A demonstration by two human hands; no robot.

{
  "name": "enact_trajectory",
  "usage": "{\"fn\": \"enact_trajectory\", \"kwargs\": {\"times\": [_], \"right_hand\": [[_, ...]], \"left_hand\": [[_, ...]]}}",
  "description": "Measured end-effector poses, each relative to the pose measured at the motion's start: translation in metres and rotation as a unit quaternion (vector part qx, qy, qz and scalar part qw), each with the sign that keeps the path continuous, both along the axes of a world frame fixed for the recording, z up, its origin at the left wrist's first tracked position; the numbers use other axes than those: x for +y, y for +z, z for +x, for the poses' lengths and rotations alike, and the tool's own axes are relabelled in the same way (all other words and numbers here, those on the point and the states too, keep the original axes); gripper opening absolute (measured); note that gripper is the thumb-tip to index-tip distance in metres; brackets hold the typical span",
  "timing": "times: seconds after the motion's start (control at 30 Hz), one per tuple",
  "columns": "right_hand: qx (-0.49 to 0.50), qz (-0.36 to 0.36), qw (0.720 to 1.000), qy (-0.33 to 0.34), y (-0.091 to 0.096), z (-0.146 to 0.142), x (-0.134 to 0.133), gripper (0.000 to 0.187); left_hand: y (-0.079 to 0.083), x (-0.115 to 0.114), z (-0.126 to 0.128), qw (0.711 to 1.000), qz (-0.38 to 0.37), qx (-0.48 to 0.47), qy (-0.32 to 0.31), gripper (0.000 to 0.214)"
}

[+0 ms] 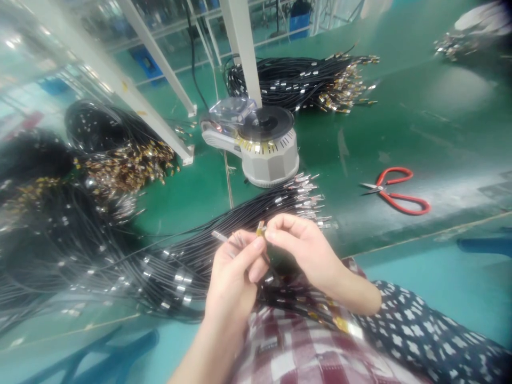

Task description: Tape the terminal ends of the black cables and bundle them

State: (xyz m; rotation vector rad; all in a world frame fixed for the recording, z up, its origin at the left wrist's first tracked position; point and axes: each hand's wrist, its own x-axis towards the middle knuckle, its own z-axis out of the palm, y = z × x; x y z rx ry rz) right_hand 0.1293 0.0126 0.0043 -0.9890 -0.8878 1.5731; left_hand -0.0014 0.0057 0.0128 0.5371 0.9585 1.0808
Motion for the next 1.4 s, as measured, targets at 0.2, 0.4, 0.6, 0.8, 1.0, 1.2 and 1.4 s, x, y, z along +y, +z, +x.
{"fn": "enact_trajectory", "kwargs": {"times": [0.2,0.4,0.6,0.8,1.0,1.2,1.4], "right_hand": [[-0.003,0.031,1.000,-0.004,-0.002,-0.002,0.002,0.016],[0.004,0.038,0.999,-0.001,-0.006,-0.004,0.005,0.020],[0.027,0.067,0.997,0.015,-0.009,-0.003,0.006,0.022],[0.022,0.079,0.996,0.041,-0.011,0.002,0.005,0.021],[0.005,0.051,0.996,0.070,-0.003,0.009,0.009,0.020],[0.027,0.000,0.993,0.112,0.007,0.016,0.017,0.013],[0.000,-0.011,0.993,0.114,0.010,0.020,0.021,0.003]], "left_hand": [[-0.002,0.002,-0.001,1.000,-0.008,-0.016,-0.013,0.022],[-0.003,0.003,-0.003,0.999,-0.012,-0.025,-0.028,0.021],[-0.007,0.005,-0.005,0.998,-0.013,-0.045,-0.049,0.020],[-0.006,0.005,-0.006,0.995,-0.005,-0.061,-0.079,0.019],[-0.004,0.004,-0.008,0.995,0.024,-0.015,-0.096,0.016],[-0.002,0.003,-0.009,0.994,0.060,0.040,-0.084,0.012],[-0.003,0.006,-0.011,0.992,0.041,0.010,-0.117,0.017]]}}
